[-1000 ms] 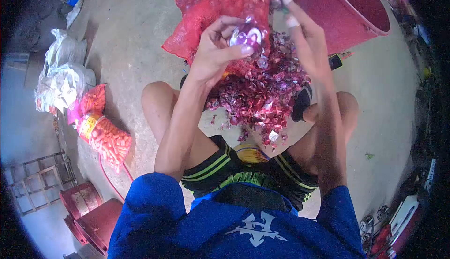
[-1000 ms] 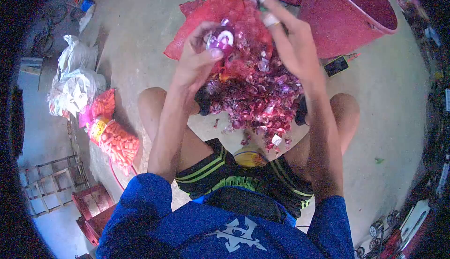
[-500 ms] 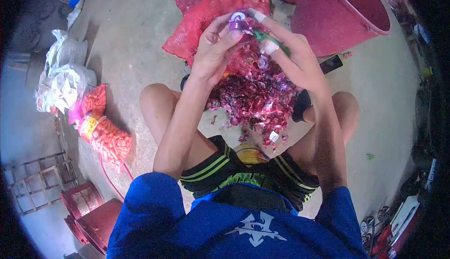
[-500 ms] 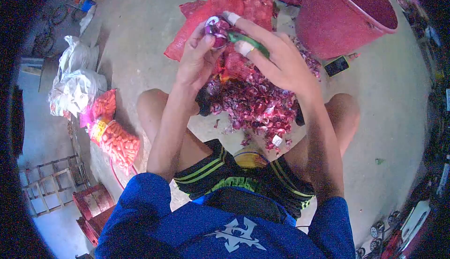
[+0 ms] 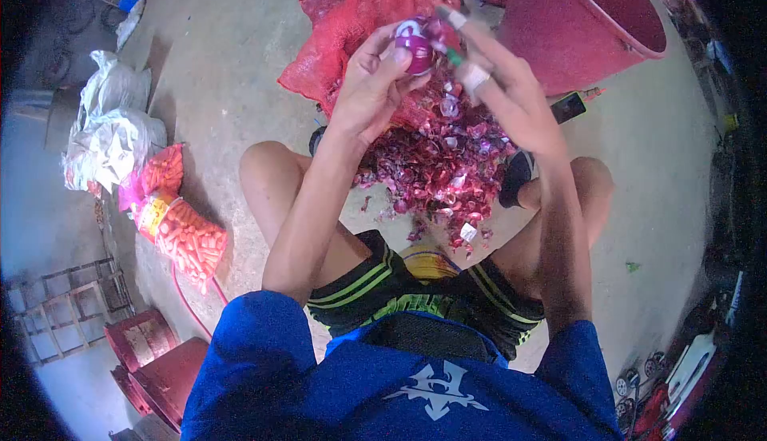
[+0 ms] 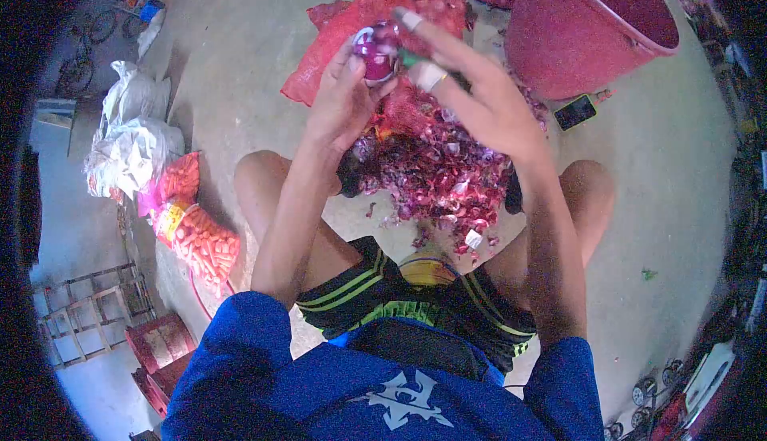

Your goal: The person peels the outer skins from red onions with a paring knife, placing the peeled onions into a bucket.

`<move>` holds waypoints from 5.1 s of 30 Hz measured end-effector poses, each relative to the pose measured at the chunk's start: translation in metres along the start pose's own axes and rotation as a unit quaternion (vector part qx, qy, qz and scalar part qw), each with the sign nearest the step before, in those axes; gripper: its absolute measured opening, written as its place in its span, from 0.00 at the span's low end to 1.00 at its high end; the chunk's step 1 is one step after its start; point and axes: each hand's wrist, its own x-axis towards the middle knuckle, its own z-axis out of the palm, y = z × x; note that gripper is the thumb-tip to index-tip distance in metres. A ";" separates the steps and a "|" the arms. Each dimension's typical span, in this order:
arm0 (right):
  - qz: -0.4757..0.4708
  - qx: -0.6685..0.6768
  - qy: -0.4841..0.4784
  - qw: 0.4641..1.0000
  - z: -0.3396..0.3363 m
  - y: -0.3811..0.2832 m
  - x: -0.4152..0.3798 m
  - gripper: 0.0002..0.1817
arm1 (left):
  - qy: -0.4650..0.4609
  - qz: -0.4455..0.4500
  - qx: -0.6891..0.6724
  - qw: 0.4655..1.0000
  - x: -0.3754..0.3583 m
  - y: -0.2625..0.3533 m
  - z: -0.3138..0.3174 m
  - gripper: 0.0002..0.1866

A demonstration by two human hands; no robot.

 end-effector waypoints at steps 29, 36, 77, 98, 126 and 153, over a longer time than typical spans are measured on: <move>0.177 -0.196 0.052 0.963 -0.013 0.058 0.002 0.26 | 0.020 0.005 -0.132 0.991 -0.001 -0.002 -0.013 0.26; 0.051 -0.038 0.056 0.996 0.000 0.007 -0.001 0.29 | 0.103 0.053 -0.089 0.989 -0.004 0.000 -0.005 0.28; -0.017 -0.128 0.138 0.982 -0.005 0.031 0.004 0.29 | 0.062 0.116 0.089 0.987 -0.007 0.020 0.008 0.35; -0.078 -0.221 0.062 0.970 0.021 0.014 0.002 0.33 | 0.062 0.134 0.135 0.980 -0.007 0.021 0.003 0.31; 0.079 -0.091 0.029 0.992 -0.010 0.023 -0.002 0.32 | 0.033 0.039 0.087 0.995 -0.023 0.032 -0.012 0.32; 0.051 -0.023 0.005 0.998 0.006 0.006 0.001 0.31 | 0.029 0.020 0.137 0.990 -0.014 0.023 0.000 0.30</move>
